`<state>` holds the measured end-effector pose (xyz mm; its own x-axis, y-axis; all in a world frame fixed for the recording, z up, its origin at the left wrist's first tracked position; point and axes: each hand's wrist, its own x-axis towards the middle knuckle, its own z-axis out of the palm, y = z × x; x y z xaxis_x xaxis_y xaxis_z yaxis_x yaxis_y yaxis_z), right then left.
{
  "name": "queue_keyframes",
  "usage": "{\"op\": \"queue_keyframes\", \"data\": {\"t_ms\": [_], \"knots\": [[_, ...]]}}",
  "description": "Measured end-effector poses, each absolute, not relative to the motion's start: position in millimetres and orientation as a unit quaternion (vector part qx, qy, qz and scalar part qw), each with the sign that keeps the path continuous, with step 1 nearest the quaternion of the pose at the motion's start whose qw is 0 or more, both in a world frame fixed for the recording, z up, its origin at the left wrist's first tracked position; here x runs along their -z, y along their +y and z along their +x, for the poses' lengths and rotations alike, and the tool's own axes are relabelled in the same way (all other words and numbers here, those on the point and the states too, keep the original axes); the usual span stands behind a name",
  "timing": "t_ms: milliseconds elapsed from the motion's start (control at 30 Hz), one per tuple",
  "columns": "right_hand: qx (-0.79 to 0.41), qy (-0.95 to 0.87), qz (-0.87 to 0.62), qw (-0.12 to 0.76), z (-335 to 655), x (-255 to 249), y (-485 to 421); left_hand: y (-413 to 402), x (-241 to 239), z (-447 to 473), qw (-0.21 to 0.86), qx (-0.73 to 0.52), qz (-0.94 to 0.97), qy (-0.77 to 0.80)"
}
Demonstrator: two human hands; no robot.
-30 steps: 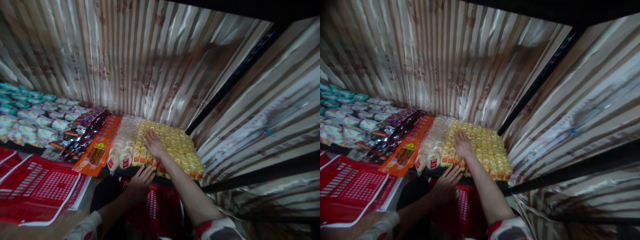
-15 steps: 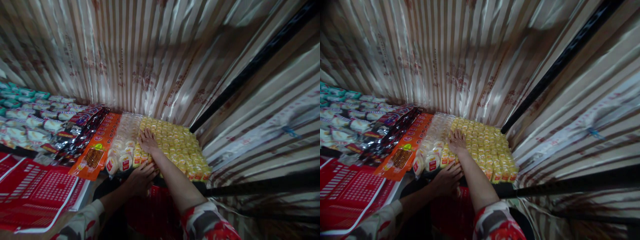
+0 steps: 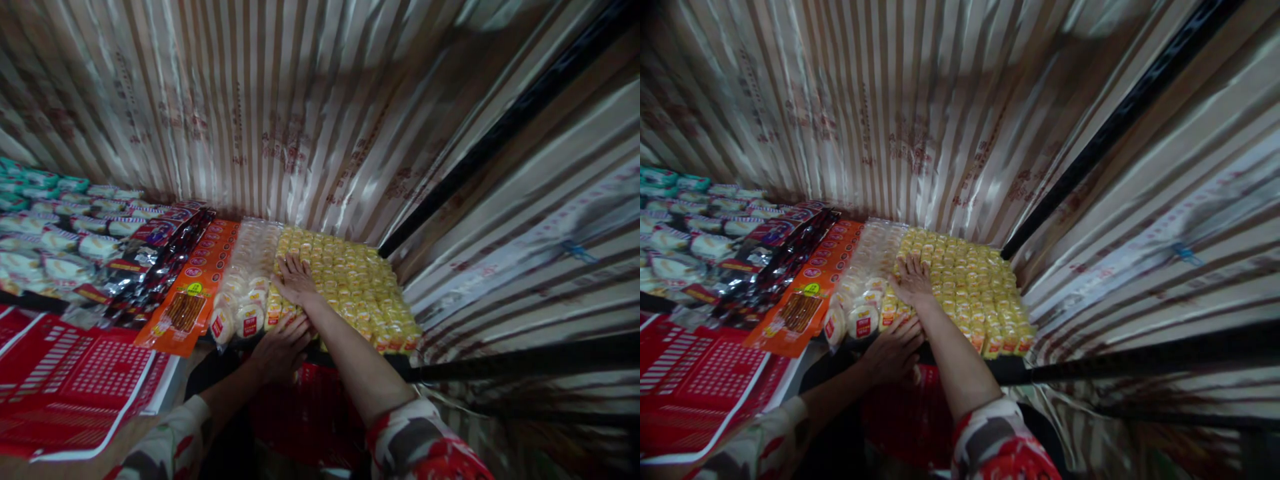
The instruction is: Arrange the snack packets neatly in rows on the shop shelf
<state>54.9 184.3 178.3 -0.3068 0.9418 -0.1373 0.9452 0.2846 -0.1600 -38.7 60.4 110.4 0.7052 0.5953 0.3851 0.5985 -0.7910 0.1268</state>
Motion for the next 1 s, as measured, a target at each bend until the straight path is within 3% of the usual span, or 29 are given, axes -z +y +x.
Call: {"op": "queue_keyframes", "data": {"t_ms": [367, 433, 600, 700, 833, 1000], "knots": [[0.153, 0.793, 0.590, 0.009, 53.0, -189.1, 190.4, 59.4, -114.7, -37.4, 0.012, 0.206, -0.919, -0.336], [0.141, 0.797, 0.584, -0.059, 56.3, -198.7, 187.8, 59.2, -116.6, -37.2, 0.014, 0.199, -0.919, -0.340], [0.041, 0.716, 0.585, -0.378, 84.3, -204.1, 126.3, 59.3, -114.2, -36.0, 0.025, 0.205, -0.917, -0.341], [0.007, 0.666, 0.586, -0.461, 108.3, -177.7, 62.9, 58.5, -111.2, -36.2, 0.037, 0.210, -0.917, -0.338], [-0.021, 0.695, 0.574, -0.432, 131.9, -126.9, 5.3, 56.1, -111.0, -37.4, 0.053, 0.209, -0.917, -0.336], [-0.024, 0.703, 0.596, -0.388, 145.5, -92.6, 4.0, 55.1, -111.6, -37.2, 0.070, 0.210, -0.915, -0.336]]}}
